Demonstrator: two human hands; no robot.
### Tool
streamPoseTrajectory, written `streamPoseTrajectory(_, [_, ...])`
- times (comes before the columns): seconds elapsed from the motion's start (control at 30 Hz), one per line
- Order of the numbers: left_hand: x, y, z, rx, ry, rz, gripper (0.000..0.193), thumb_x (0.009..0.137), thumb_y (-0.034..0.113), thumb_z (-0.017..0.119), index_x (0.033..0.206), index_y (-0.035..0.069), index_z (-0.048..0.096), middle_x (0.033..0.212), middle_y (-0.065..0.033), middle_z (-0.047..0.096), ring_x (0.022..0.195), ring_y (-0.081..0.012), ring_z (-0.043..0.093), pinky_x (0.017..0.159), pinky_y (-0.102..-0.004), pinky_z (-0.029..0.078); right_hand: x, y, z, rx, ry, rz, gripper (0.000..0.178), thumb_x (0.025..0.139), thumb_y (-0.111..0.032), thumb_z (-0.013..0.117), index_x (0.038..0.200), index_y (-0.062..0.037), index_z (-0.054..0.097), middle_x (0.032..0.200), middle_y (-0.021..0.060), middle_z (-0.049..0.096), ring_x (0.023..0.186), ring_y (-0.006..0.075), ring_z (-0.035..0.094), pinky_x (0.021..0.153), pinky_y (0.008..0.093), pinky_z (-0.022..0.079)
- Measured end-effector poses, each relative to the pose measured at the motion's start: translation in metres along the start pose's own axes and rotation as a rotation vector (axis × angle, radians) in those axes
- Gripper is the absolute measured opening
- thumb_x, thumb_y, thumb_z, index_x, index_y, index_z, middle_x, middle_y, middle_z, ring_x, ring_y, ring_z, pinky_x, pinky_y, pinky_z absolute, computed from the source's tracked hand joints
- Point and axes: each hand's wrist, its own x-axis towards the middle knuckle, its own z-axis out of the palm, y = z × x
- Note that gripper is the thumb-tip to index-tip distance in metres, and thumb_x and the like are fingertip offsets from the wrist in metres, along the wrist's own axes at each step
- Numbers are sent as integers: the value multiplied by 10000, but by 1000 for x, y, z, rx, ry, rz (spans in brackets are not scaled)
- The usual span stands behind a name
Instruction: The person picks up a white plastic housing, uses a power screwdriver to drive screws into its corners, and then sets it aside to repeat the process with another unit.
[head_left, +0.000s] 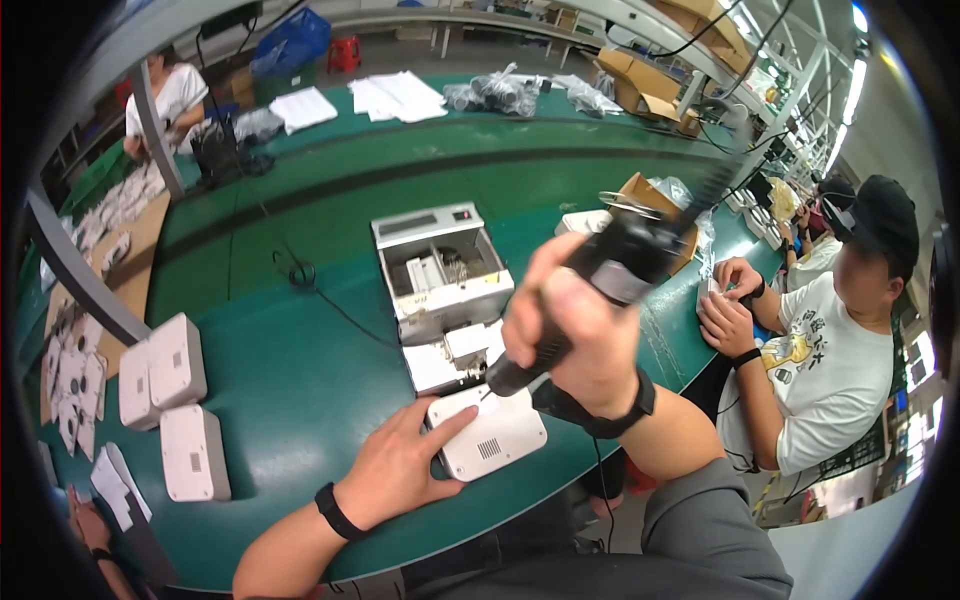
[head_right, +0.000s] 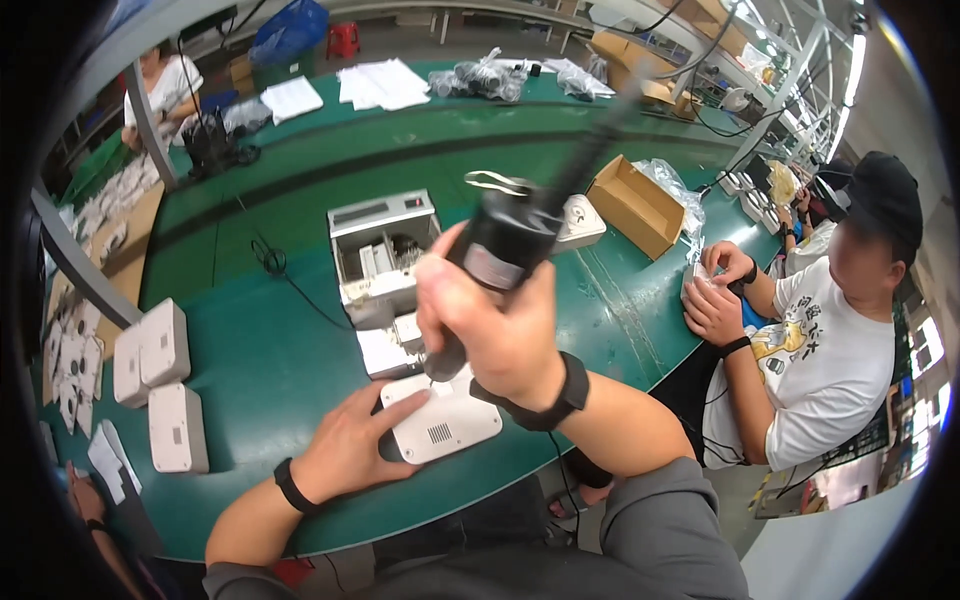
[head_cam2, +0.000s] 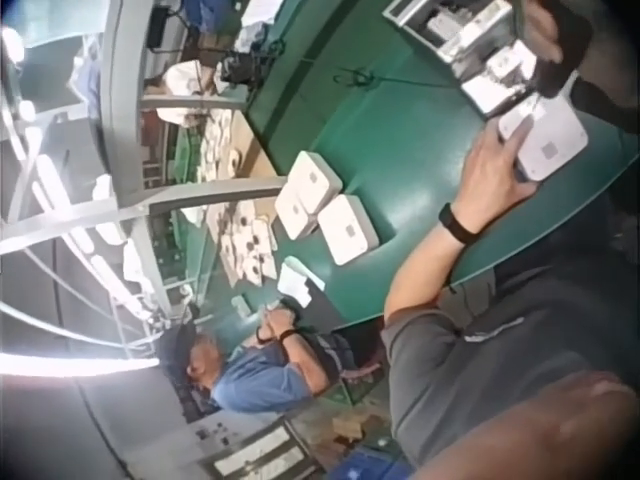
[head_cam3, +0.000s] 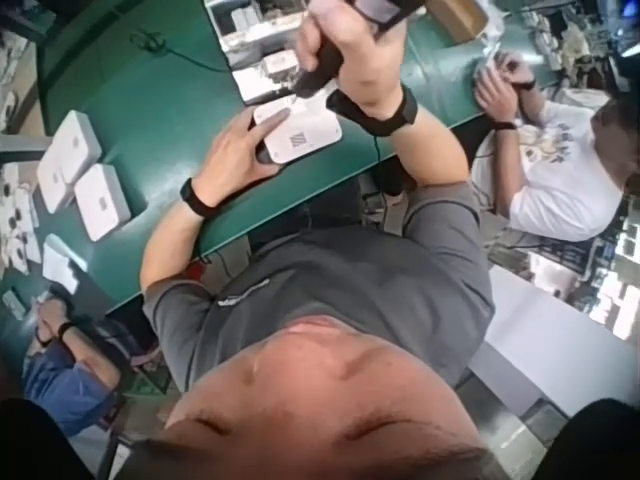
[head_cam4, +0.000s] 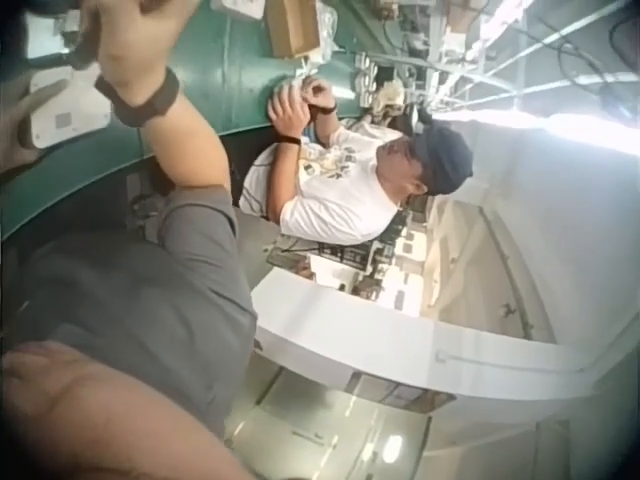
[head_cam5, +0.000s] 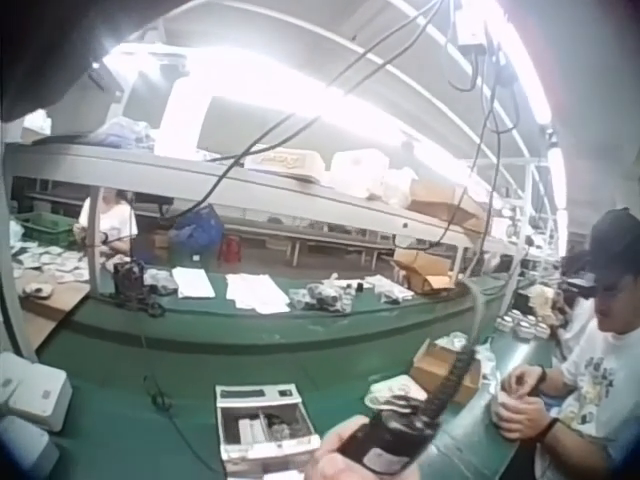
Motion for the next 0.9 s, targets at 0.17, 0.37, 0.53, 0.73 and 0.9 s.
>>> streamPoseTrajectory(0.17, [3,-8,-2,0,14,2,875,613,241,873,1407,229,505,1266,-206,510,1119,-388,569,935,-440,506,-43,-24,-8,136,-69,26,454,879,-444,668,979,-60,446,619,62,522,475,188,511,493,361,451])
streamPoseTrajectory(0.37, [0,-14,6,4,48,2,877,587,222,877,1392,229,529,1237,-179,528,1082,-370,579,910,-435,513,-78,-39,-9,90,-68,137,534,803,-394,774,1031,-53,433,729,80,557,655,193,544,667,376,468])
streamPoseTrajectory(0.53, [0,-9,9,7,53,2,870,583,199,877,1383,224,538,1232,-171,533,1068,-361,587,904,-438,516,-85,-39,-14,161,-85,187,527,801,-317,805,1051,-36,436,790,92,577,750,191,558,772,367,474])
streamPoseTrajectory(0.73, [3,-10,8,-28,43,-2,856,577,184,878,1369,220,555,1235,-168,542,1058,-360,598,902,-437,519,-95,-24,-21,120,-155,226,487,820,-287,795,1040,-39,439,807,96,592,782,188,573,792,369,479])
streamPoseTrajectory(0.9, [3,-13,8,-58,55,-10,850,574,182,878,1363,219,563,1225,-169,551,1058,-362,601,904,-436,521,-93,-21,-21,123,-174,213,473,830,-287,792,1034,-46,438,829,102,600,807,186,584,785,369,489])
